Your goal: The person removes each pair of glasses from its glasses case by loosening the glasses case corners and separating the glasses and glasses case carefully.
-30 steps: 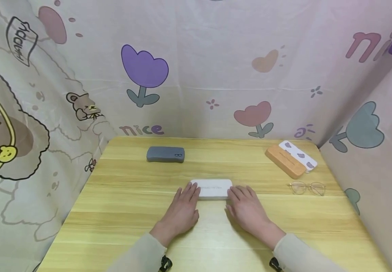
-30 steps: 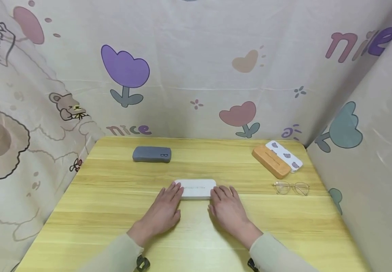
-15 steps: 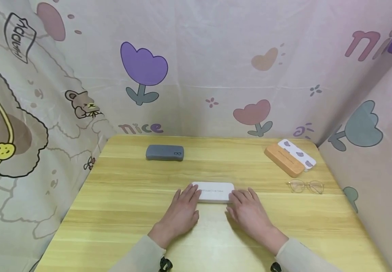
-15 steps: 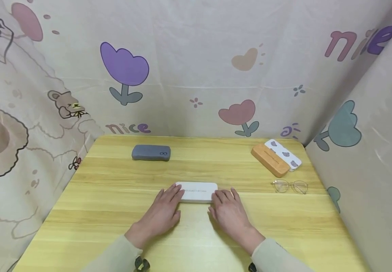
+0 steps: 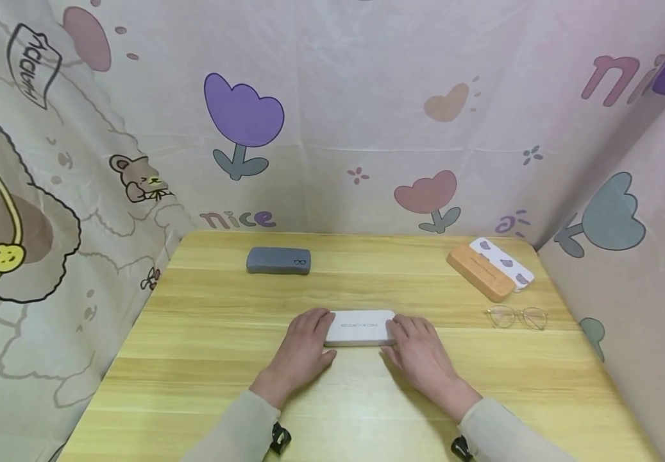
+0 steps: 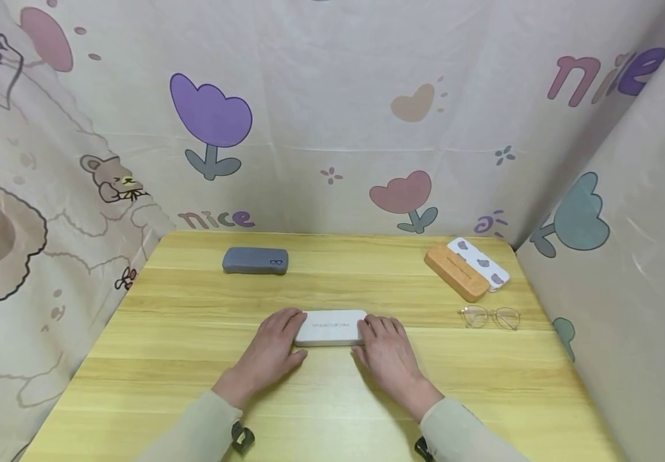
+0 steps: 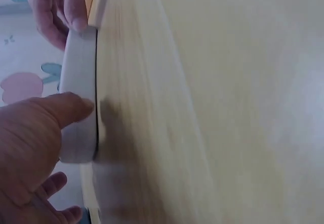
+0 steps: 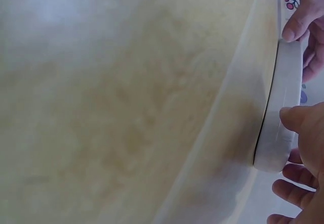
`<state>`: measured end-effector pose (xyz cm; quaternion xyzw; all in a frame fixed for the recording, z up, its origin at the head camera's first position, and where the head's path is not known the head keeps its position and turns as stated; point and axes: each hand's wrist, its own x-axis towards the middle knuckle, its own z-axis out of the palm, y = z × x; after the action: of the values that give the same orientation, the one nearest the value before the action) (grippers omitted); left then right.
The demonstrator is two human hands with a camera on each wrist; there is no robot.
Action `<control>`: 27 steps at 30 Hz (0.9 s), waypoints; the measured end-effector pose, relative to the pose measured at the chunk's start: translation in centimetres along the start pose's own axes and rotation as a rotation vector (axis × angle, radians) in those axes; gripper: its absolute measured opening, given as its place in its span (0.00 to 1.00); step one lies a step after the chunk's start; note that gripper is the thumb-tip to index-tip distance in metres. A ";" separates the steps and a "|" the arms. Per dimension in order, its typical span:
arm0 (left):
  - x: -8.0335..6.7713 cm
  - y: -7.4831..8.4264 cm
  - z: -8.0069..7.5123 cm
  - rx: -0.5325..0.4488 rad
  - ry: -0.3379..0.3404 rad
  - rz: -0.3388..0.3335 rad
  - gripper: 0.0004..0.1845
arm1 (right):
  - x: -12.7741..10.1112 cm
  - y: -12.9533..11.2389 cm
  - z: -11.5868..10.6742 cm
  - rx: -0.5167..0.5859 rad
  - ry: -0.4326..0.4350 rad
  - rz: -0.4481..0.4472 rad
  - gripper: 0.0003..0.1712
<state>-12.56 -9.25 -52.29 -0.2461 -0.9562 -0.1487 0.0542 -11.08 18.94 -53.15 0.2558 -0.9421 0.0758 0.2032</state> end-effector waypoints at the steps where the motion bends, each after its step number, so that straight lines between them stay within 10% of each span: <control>1: 0.2 -0.2 0.0 -0.002 0.003 -0.008 0.42 | 0.1 0.0 0.0 0.002 0.005 -0.004 0.31; 27: 3.1 -3.5 -0.1 0.023 -0.147 0.048 0.44 | 0.3 0.1 0.5 0.031 -0.006 0.002 0.32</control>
<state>-16.98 -10.77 -52.54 -0.2787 -0.9531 -0.1179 -0.0096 -11.51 18.75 -53.45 0.2584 -0.9416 0.0896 0.1964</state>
